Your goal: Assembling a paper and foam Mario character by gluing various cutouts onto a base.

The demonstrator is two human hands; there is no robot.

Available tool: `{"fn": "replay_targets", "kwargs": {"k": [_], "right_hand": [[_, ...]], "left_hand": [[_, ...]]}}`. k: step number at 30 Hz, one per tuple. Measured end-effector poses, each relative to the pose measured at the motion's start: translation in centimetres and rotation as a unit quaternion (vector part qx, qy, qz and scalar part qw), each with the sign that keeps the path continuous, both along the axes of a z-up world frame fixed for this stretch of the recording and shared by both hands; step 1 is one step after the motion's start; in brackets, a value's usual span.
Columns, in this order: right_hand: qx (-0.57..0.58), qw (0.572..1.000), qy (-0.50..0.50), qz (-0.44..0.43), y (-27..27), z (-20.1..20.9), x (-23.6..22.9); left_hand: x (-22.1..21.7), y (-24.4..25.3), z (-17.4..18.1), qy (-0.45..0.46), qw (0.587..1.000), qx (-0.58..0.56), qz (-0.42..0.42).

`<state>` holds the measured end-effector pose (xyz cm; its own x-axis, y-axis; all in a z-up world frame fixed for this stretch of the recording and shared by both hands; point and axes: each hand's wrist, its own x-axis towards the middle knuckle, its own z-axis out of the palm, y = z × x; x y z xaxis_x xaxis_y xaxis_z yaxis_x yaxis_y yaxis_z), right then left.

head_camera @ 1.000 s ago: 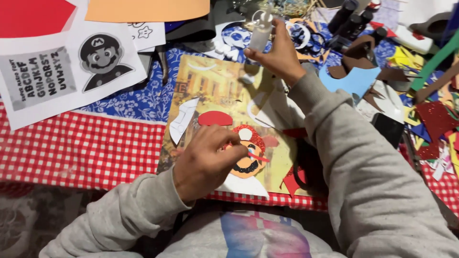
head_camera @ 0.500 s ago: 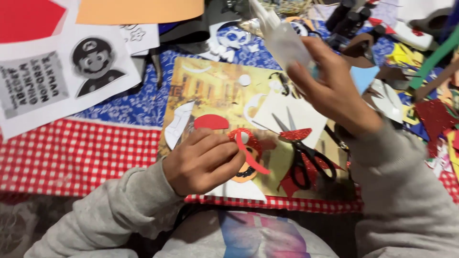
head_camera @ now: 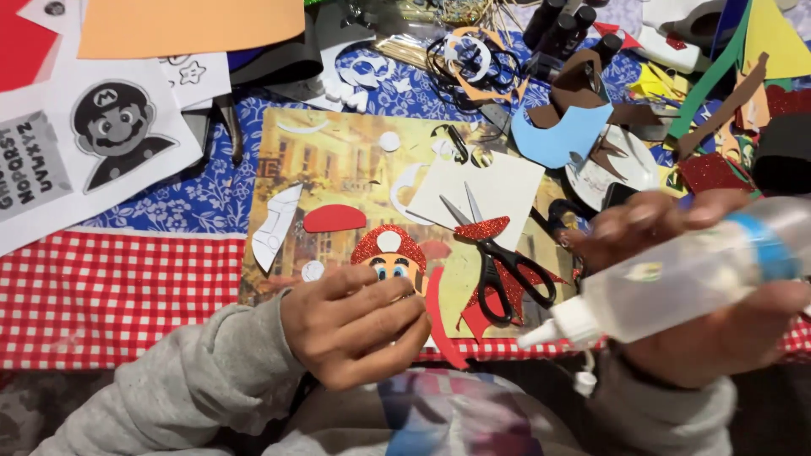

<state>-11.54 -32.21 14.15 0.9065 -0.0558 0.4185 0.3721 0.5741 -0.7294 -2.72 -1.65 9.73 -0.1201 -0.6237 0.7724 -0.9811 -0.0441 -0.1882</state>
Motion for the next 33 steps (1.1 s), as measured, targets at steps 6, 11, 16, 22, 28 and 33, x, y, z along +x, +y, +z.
{"fn": "replay_targets", "kwargs": {"k": [6,11,16,22,28,33], "right_hand": [[0.02,0.996,0.023,0.085,2.0,-1.6,-0.4],[0.02,0.991,0.026,0.126,0.6,-1.3,0.2],[0.028,0.972,-0.048,0.228,1.3,-1.0,3.1],[0.014,0.946,-0.152,0.285,1.4,-2.0,4.7],[0.027,0.921,-0.169,0.349,1.6,-2.6,5.0],[0.01,0.931,-0.145,0.335,1.9,-1.7,4.8]], "left_hand": [[-0.8,0.2,-0.9,-0.075,0.997,0.003,0.0],[-0.1,0.6,0.5,-0.097,0.995,-0.003,0.03],[0.0,-0.1,0.6,-0.111,0.994,-0.003,0.025],[-0.4,-0.7,1.1,-0.107,0.994,0.023,0.009],[-0.5,-0.9,0.9,-0.098,0.995,0.019,0.011],[-0.6,-0.9,0.5,-0.087,0.996,0.02,0.014]]}}
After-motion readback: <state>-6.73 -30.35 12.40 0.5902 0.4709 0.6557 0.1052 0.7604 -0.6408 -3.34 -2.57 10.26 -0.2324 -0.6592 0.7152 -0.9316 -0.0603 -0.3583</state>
